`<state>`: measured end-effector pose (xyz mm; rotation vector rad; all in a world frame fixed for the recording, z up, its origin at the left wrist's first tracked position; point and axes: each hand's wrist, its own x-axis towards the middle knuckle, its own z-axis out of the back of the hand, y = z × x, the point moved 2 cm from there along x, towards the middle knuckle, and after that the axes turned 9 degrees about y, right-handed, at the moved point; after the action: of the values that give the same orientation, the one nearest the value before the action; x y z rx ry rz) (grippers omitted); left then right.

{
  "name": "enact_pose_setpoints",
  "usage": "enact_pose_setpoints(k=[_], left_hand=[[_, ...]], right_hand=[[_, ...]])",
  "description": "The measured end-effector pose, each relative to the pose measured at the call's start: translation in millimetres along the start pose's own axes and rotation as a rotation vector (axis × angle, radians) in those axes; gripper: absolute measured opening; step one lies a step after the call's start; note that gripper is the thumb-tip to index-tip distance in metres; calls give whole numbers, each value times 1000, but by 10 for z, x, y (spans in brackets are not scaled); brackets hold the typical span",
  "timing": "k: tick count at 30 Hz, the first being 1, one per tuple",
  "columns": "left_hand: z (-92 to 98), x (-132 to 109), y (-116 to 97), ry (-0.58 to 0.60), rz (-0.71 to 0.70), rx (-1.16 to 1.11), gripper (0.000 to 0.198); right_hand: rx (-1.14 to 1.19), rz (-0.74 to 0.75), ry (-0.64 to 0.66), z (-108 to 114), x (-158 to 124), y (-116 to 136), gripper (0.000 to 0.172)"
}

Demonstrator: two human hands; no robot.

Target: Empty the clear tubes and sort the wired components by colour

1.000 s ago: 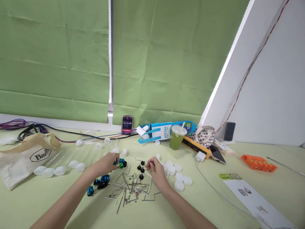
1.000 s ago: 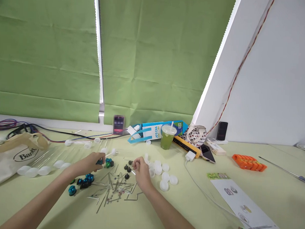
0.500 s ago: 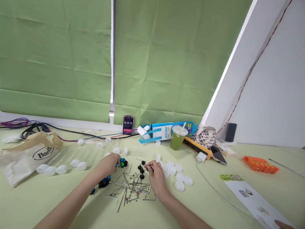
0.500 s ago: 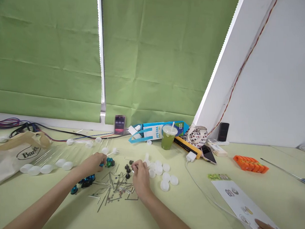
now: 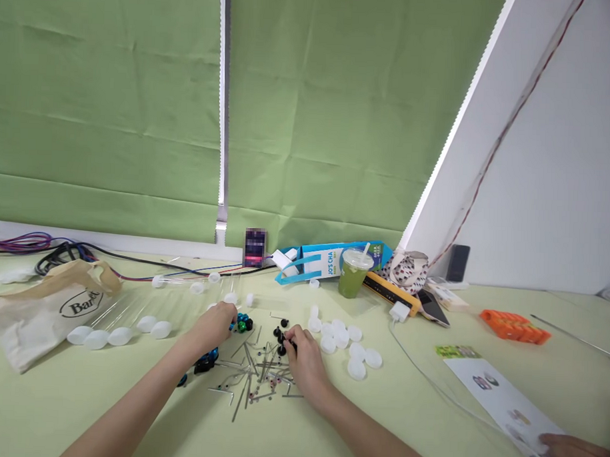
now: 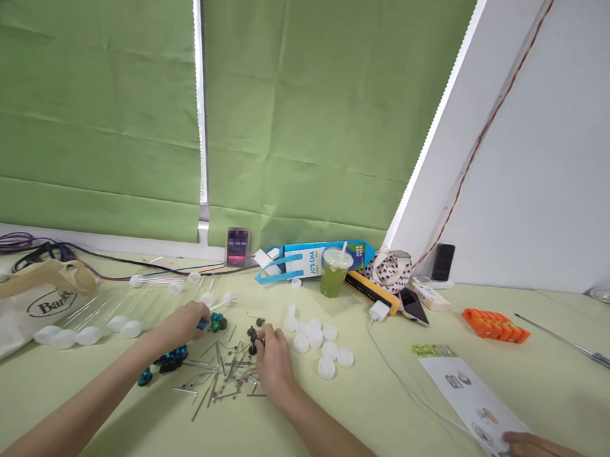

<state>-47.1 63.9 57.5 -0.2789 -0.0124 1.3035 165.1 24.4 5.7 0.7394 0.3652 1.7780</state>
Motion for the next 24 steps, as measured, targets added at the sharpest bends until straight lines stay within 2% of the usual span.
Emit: enact_pose_setpoints(k=[14,20,24], left_hand=[[-44,54,38,-35,23,55,24],[3,26,-2,-25,52,105,25],[42,-23,-63,-14,42,57,20]], right_hand=[[1,32,-81,45,3,49,9],[-16,33,-66,45,-1,46,10],[-66,5,-66,52,-15,55,10]])
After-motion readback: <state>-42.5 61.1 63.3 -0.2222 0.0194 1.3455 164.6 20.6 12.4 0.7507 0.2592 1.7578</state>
